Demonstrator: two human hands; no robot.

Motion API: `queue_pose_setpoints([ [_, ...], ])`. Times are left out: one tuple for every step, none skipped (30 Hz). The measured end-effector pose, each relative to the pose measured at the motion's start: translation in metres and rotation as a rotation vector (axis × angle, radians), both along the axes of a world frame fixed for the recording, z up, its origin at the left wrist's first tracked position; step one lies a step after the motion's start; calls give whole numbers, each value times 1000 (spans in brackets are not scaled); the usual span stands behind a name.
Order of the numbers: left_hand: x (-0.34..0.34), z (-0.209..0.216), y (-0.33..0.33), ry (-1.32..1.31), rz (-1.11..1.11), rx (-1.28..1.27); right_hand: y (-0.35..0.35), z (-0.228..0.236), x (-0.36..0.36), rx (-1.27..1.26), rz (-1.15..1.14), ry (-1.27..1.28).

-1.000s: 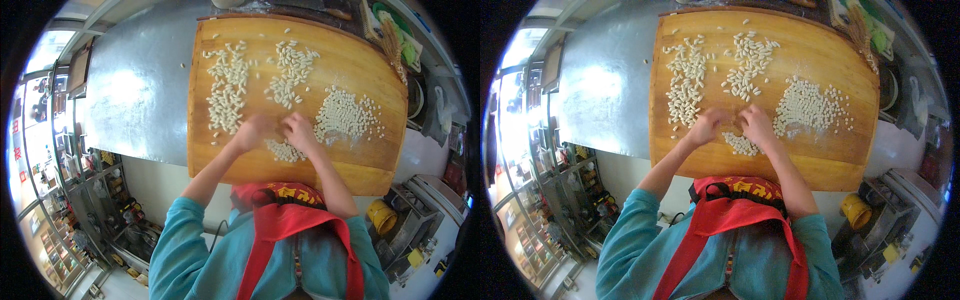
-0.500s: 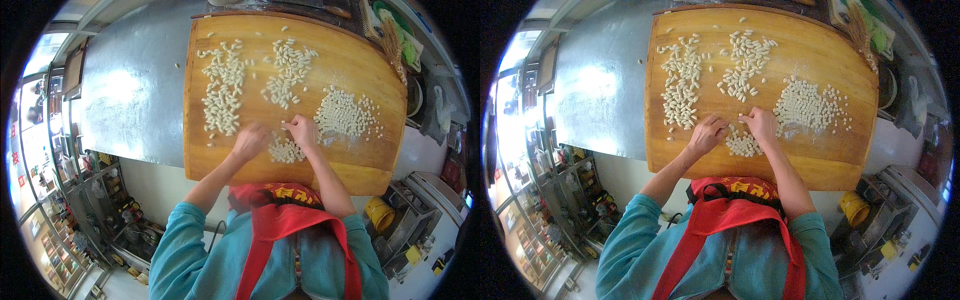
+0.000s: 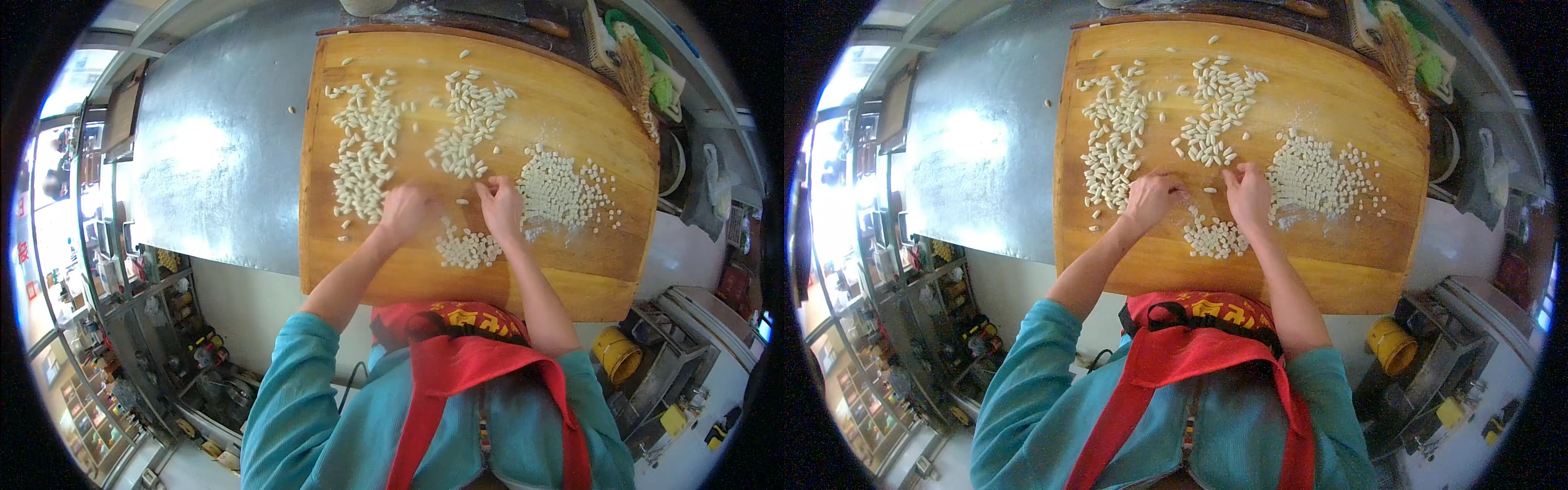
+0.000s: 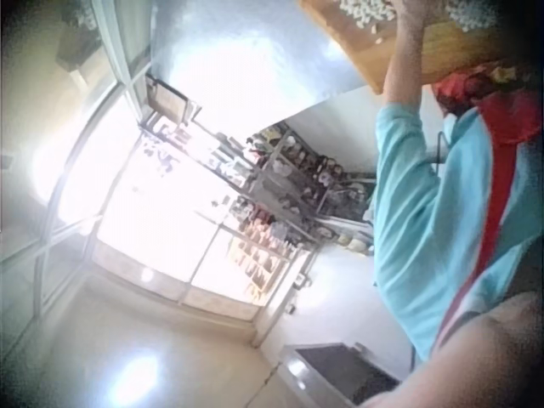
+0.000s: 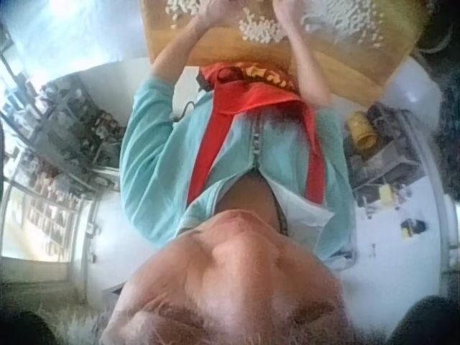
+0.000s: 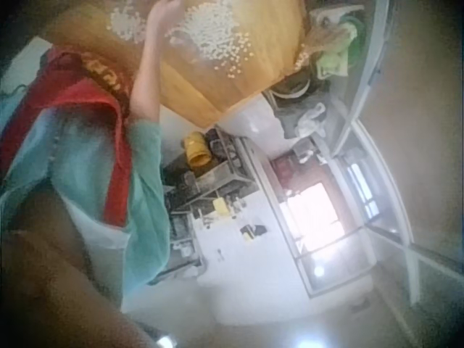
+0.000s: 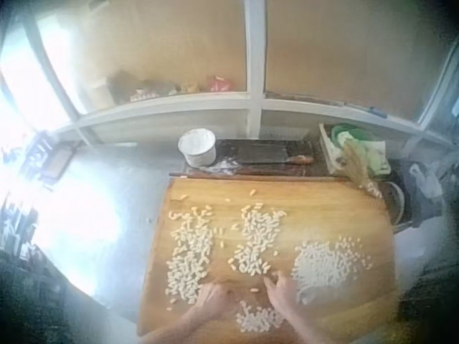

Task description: The person repeatedly picks up small pieces of dough from a wooden board and rolls them into uniform cylindrical shapes using both hands. The shaped pieces are placed in a growing pile on the board.

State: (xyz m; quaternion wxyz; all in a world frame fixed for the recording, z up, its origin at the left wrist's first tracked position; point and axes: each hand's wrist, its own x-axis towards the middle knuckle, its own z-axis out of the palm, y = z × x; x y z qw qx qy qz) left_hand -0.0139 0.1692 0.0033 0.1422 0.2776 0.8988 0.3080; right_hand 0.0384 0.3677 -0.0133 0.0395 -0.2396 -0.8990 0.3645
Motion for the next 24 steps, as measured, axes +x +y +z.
queue_pose_setpoints([
  [-4, 5, 2, -17, 37, -22, -1, 0, -4, 37, 0, -28],
  [-7, 7, 4, -34, 74, -44, -1, -1, -9, 75, 1, -55],
  [-9, 5, 5, -43, 95, -71, -1, -2, -13, 113, 2, -84],
  [-11, 1, 7, -52, 117, -97, -1, -4, -15, 85, 3, -75],
  [-13, -1, 9, -61, 139, -124, 0, -6, -17, 58, 6, -66],
  [-15, 1, 11, -73, 145, -163, 1, -7, -17, 32, 8, -54],
  [-17, 4, 15, -85, 151, -201, 2, -9, -16, 13, 4, -41],
  [-18, 6, 17, -97, 158, -239, 3, -12, -13, -4, 0, -28],
  [-19, 1, 20, -82, 196, -273, 3, -13, -10, -21, -1, -14],
  [-20, -7, 22, -64, 234, -308, 3, -10, -6, -18, 54, -19],
  [-19, -14, 21, -46, 273, -342, 2, -6, 1, -15, 108, -25],
  [-15, -19, 16, 4, 237, -193, 3, -2, 8, -8, 158, -30],
  [-7, -21, 7, 54, 198, -44, 2, 1, 16, -5, 269, -49],
  [0, -23, 0, 105, 157, 104, 0, 4, 25, -1, 380, -69],
  [8, -15, -2, 125, 70, 171, -1, 6, 30, 3, 488, -94],
  [17, -4, -4, 141, -19, 234, -5, 7, 29, -13, 468, -115],
  [22, 2, -4, 157, -107, 298, -8, 9, 25, -28, 449, -137],
  [27, -3, -7, 148, -113, 224, -11, 11, 20, -52, 438, -155],
  [30, -10, -6, 141, -121, 155, -10, 10, 11, -144, 428, -10],
  [33, -17, -6, 134, -128, 85, -11, 8, 10, -137, 442, -17],
  [33, -8, -1, 92, -102, 50, -10, 5, 8, -123, 454, -23],
  [35, -4, -1, 95, -79, 69, -8, 3, 6, -109, 467, -30],
  [36, -1, -1, 98, -56, 88, -5, 3, 10, -81, 503, -67],
  [39, -1, -2, 93, -27, 106, -6, 6, 21, -55, 545, -113],
])
